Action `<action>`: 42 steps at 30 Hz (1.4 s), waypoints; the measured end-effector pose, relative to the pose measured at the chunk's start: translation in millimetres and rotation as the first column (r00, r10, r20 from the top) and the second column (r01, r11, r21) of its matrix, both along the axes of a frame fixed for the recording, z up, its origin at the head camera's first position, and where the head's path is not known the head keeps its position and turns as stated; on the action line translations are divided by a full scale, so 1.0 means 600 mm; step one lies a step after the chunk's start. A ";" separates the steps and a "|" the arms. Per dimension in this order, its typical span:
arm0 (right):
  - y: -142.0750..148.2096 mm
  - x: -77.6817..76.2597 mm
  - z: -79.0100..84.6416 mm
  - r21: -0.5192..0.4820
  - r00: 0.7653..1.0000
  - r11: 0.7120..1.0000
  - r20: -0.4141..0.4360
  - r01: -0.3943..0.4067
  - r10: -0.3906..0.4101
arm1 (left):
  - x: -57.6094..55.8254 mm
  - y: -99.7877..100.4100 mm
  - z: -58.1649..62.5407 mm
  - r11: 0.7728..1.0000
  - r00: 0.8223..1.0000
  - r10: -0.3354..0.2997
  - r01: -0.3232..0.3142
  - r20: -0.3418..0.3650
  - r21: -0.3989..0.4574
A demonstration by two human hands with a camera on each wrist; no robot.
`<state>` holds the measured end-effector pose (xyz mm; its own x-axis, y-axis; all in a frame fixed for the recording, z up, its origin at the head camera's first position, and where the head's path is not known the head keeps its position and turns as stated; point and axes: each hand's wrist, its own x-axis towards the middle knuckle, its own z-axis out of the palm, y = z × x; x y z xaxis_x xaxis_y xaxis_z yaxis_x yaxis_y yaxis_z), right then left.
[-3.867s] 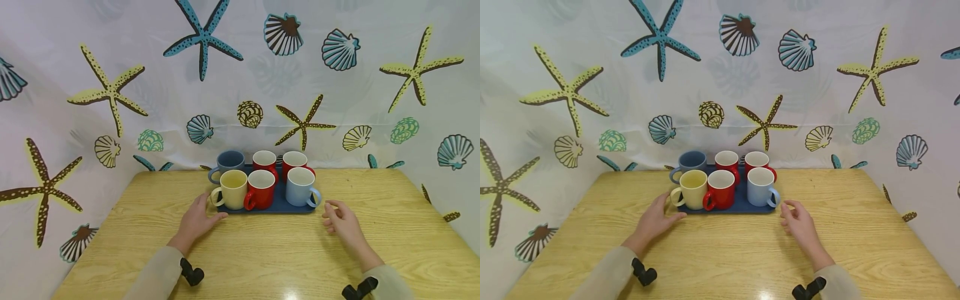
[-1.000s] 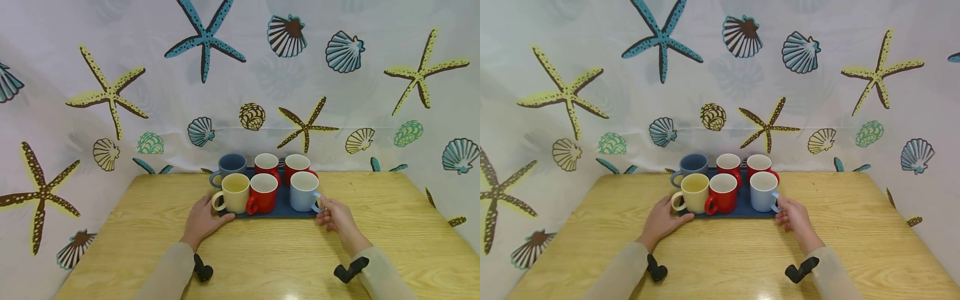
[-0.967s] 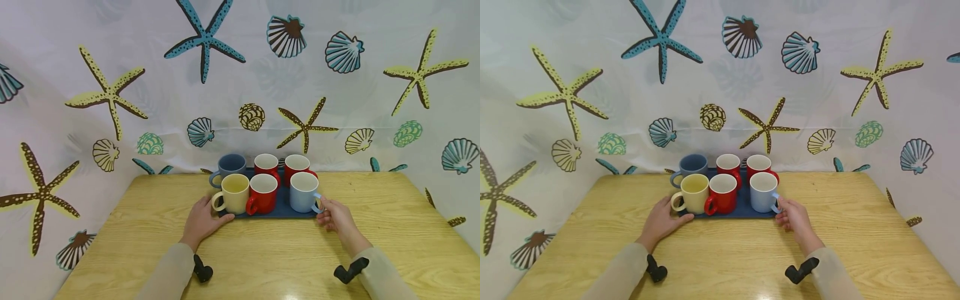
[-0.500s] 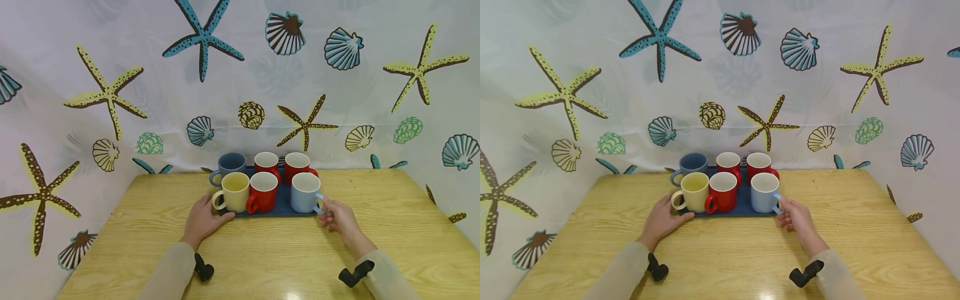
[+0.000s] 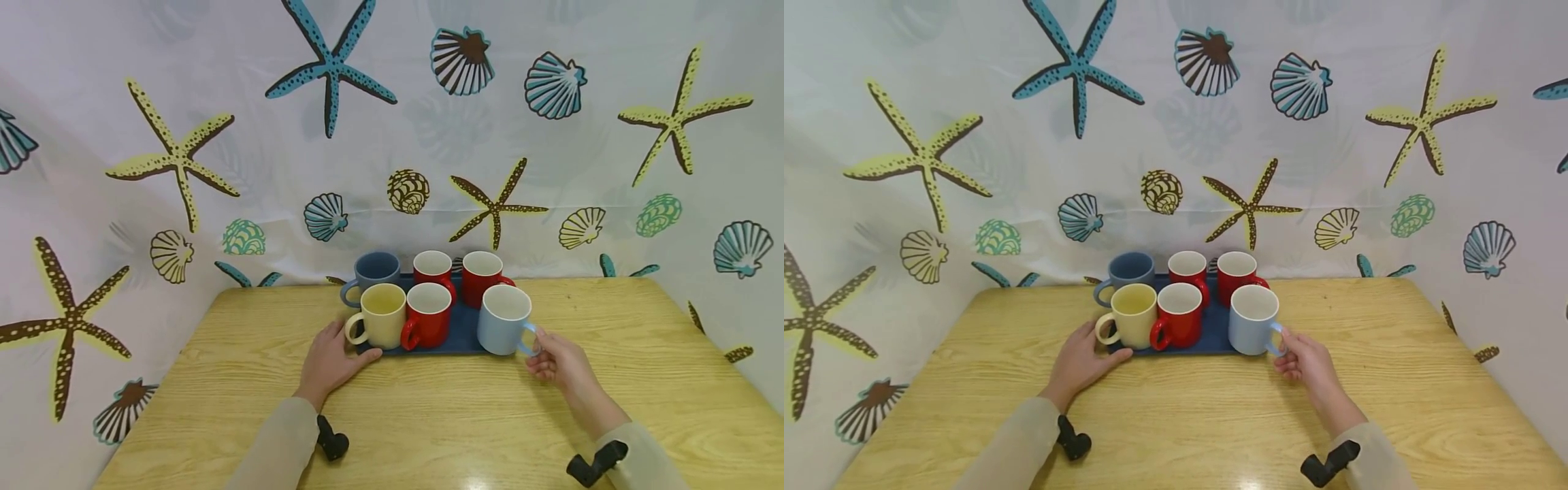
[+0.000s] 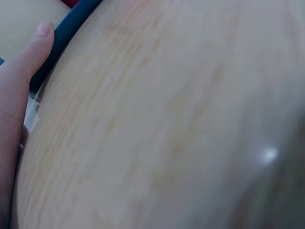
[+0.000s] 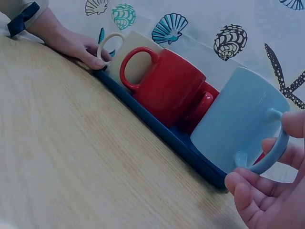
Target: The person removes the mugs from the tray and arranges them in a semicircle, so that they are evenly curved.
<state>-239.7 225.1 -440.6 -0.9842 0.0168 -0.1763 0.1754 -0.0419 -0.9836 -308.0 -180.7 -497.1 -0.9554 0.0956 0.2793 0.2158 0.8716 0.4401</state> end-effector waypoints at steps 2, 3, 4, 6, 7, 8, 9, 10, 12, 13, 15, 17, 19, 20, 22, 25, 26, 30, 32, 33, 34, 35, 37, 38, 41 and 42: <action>0.002 0.008 0.002 -0.007 1.000 1.000 -0.003 -0.010 0.010 | 0.000 0.000 -0.001 1.000 1.000 0.000 0.000 -0.003 0.003; 0.003 0.012 0.003 -0.009 1.000 1.000 -0.004 -0.014 0.014 | -0.001 0.000 -0.001 1.000 1.000 -0.001 0.001 -0.004 0.003; 0.004 0.016 0.003 -0.011 1.000 1.000 -0.005 -0.020 0.020 | -0.001 0.000 -0.002 1.000 1.000 -0.001 0.001 -0.005 0.003; 0.006 0.026 0.004 -0.012 0.999 0.999 -0.005 -0.034 0.034 | -0.001 0.000 -0.002 1.000 1.000 -0.002 0.002 -0.003 0.005; 0.007 0.031 0.004 -0.011 0.999 0.999 -0.004 -0.037 0.037 | -0.002 0.000 -0.002 1.000 1.000 -0.002 0.002 -0.001 0.004; 0.008 0.036 0.003 -0.010 0.999 0.999 -0.001 -0.041 0.041 | -0.002 0.000 -0.002 1.000 1.000 -0.003 0.003 -0.002 0.003; 0.008 0.041 0.003 -0.011 0.999 0.999 0.002 -0.042 0.042 | -0.002 0.000 -0.001 1.000 1.000 -0.002 0.002 -0.002 0.001; 0.009 0.046 0.002 -0.012 0.999 0.999 0.006 -0.042 0.042 | -0.002 -0.001 -0.001 1.000 1.000 -0.001 0.001 -0.005 -0.003; 0.010 0.056 0.001 -0.015 0.999 0.999 0.007 -0.047 0.047 | -0.002 -0.001 0.000 1.000 1.000 0.000 0.000 -0.012 -0.008; 0.011 0.061 0.000 -0.017 0.999 0.999 0.007 -0.051 0.051 | -0.003 -0.001 0.000 1.000 1.000 0.001 -0.001 -0.016 -0.012; 0.013 0.071 -0.002 -0.020 0.998 0.998 0.003 -0.065 0.065 | -0.003 -0.002 0.001 1.000 1.000 0.000 -0.001 -0.021 -0.018; 0.015 0.081 -0.003 -0.028 0.997 0.997 0.002 -0.076 0.076 | -0.002 -0.001 0.001 1.000 1.000 -0.002 0.001 -0.018 -0.020; 0.018 0.089 -0.003 -0.030 0.996 0.996 0.003 -0.089 0.089 | -0.002 0.000 0.001 1.000 1.000 -0.001 0.001 -0.012 -0.023; 0.020 0.093 -0.003 -0.029 0.995 0.995 0.004 -0.095 0.095 | -0.001 0.000 0.001 1.000 1.000 0.000 0.000 -0.009 -0.023; 0.022 0.100 -0.004 -0.028 0.995 0.995 0.003 -0.097 0.098 | -0.001 0.001 0.002 1.000 1.000 0.003 -0.003 -0.004 -0.023; 0.027 0.109 -0.006 -0.010 0.994 0.994 -0.007 -0.105 0.105 | 0.000 0.001 0.003 1.000 1.000 0.002 -0.002 -0.002 -0.022; 0.029 0.112 -0.007 -0.005 0.994 0.994 -0.014 -0.107 0.107 | 0.000 0.001 0.003 1.000 1.000 0.001 -0.001 -0.004 -0.023; 0.034 0.123 -0.009 0.012 0.994 0.994 -0.024 -0.104 0.105 | -0.001 0.000 0.002 1.000 1.000 -0.002 0.002 -0.010 -0.028; 0.036 0.129 -0.007 0.007 0.995 0.995 -0.013 -0.101 0.101 | -0.002 0.000 0.000 0.999 1.000 -0.005 0.005 -0.016 -0.034; 0.037 0.132 -0.006 0.005 0.996 0.995 -0.002 -0.095 0.095 | -0.003 0.000 -0.001 0.999 1.000 -0.009 0.009 -0.020 -0.036; 0.039 0.134 -0.007 -0.002 0.995 0.995 0.009 -0.097 0.097 | -0.004 -0.001 -0.002 0.999 1.000 -0.013 0.012 -0.025 -0.038; 0.041 0.137 -0.006 -0.006 0.995 0.995 0.017 -0.102 0.102 | -0.005 -0.001 -0.003 0.999 0.999 -0.017 0.015 -0.030 -0.040; 0.042 0.142 -0.003 -0.008 0.994 0.995 0.047 -0.104 0.104 | -0.006 -0.001 -0.004 0.999 0.999 -0.023 0.022 -0.037 -0.044; 0.043 0.144 -0.002 -0.005 0.993 0.995 0.060 -0.099 0.099 | -0.007 0.000 -0.004 0.999 0.999 -0.025 0.023 -0.037 -0.045; 0.044 0.153 0.003 -0.003 0.991 0.996 0.102 -0.092 0.092 | -0.005 0.000 -0.006 0.999 0.999 -0.025 0.024 -0.035 -0.048; 0.045 0.155 0.003 -0.005 0.988 0.996 0.124 -0.089 0.089 | -0.005 0.000 -0.006 0.998 0.999 -0.025 0.023 -0.031 -0.050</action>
